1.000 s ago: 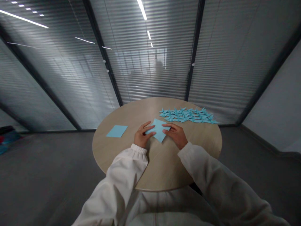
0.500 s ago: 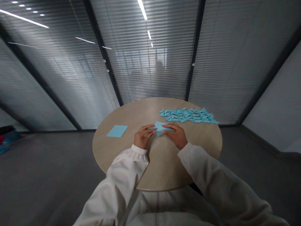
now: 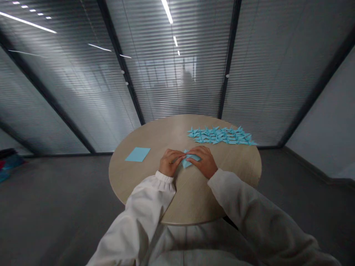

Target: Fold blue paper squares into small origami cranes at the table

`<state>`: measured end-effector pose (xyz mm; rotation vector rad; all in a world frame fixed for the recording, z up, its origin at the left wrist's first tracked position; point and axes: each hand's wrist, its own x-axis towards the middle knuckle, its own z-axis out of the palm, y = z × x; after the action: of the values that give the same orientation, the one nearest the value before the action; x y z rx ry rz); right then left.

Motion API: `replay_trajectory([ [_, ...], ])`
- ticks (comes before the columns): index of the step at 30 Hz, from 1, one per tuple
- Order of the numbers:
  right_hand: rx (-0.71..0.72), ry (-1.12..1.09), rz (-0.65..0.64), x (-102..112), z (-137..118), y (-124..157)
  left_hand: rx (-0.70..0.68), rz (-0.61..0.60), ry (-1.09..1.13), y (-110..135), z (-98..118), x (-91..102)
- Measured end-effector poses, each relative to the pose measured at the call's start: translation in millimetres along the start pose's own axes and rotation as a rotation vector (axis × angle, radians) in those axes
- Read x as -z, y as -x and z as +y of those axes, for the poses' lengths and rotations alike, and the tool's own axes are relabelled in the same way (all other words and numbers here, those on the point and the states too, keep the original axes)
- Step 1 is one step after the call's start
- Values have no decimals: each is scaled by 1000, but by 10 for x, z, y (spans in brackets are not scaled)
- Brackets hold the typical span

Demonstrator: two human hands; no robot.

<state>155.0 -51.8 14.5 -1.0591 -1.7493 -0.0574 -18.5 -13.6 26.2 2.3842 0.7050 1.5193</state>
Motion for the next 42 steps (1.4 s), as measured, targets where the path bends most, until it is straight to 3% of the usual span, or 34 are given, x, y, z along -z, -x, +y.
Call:
replay_trajectory([
  [4, 26, 38, -15, -14, 23, 7, -1, -3, -35, 9, -17, -7],
  [11, -22, 48, -17, -3, 32, 28, 254, 114, 23, 8, -24, -13],
  [20, -58, -28, -115, -16, 8, 30, 465, -5, 264, 2, -3, -60],
  [25, -59, -20, -120, -12, 20, 35, 533, 63, 374, -10, -10, -74],
  [35, -61, 60, -120, -52, 117, 52, 466, 327, 343, -86, -20, -17],
  [42, -103, 8, -117, -28, 99, 51, 418, 437, 195, -37, -182, 5],
])
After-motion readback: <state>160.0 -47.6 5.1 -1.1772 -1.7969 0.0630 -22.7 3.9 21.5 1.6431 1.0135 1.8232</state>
